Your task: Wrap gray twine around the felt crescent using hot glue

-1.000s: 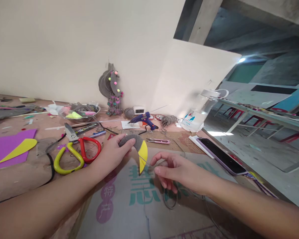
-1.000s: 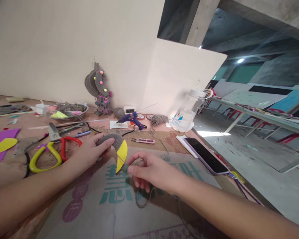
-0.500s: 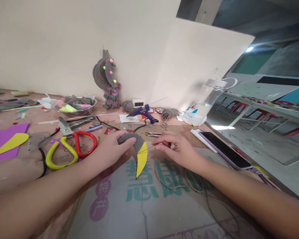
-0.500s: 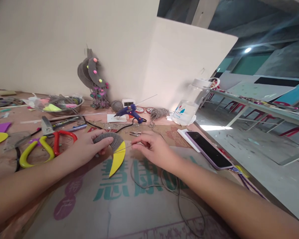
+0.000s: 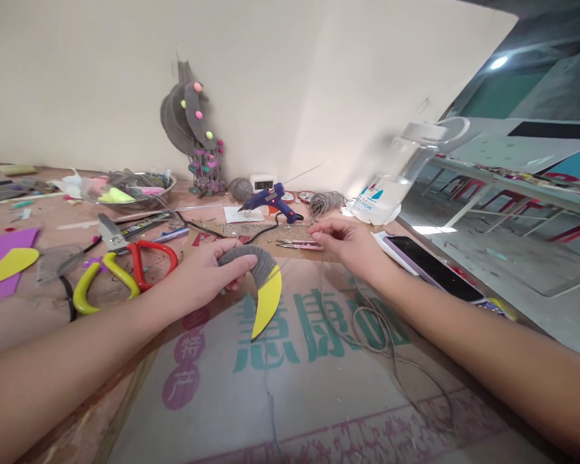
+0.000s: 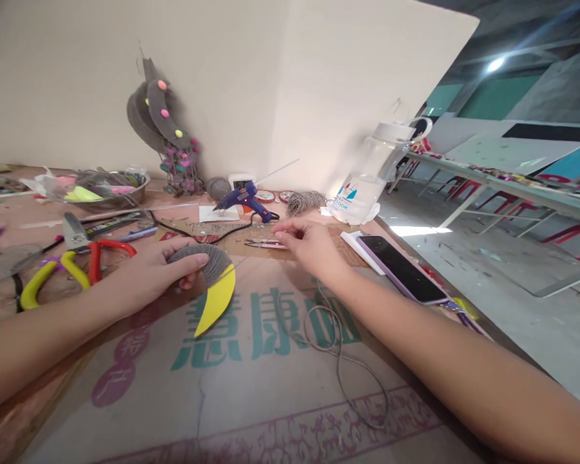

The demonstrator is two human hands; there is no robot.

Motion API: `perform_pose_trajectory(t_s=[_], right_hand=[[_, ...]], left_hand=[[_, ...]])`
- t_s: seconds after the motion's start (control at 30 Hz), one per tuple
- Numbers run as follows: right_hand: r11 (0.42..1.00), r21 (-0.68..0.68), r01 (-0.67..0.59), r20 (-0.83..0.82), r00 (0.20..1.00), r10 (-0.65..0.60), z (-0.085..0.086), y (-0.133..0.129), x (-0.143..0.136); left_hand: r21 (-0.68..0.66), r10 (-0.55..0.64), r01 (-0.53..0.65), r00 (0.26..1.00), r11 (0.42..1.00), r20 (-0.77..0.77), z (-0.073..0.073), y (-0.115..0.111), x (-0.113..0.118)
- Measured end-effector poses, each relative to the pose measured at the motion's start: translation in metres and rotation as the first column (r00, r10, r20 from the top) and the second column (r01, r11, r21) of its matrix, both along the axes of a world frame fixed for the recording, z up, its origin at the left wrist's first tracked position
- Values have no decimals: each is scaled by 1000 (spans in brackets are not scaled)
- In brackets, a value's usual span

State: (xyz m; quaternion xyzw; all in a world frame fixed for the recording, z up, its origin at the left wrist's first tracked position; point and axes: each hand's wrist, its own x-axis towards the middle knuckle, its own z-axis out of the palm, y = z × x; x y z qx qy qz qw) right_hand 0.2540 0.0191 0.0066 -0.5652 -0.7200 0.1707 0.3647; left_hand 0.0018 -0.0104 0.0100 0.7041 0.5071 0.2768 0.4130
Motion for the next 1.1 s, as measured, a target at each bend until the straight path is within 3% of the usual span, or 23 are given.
perform_pose_trajectory(t_s=[0.17,0.23,0.3,0.37,0.47,0.63,0.73,0.8,0.93,1.1], right_hand=[[995,84,-54,265,964,30,16,6,16],[984,155,-89,259,965,46,27,0,13],[986,133,-102,122,989,86,37,-13,4],[975,-50,-215,-110,972,209,44,-29,-10],[858,-285,-428,-362,877,317,41,-50,-32],[753,-438,-491,-525,820,229,12,-54,-45],[713,-491,-501,-525,823,217,7,-46,-41],[741,-479,-471,-446,857,257,8,-42,-38],[853,-357,-382,-276,915,295,8,-38,-36],[894,-309,-324,-207,940,270,2,-37,-37]], left_hand=[[-20,-8,9,999,1000,36,-1,2,2],[-23,-7,7,999,1000,37,-1,2,2],[-22,-8,8,1000,1000,30,-1,2,2],[-16,-7,8,1000,1000,14,-1,2,1],[-8,-11,11,1000,1000,1,-1,1,1],[-3,-35,35,999,999,40,-1,1,1],[-11,-25,26,998,1000,50,-1,2,1],[-24,-8,9,999,1000,40,-1,2,1],[-16,-44,44,998,999,35,-2,3,1],[-17,-149,152,984,988,93,-5,4,-1]])
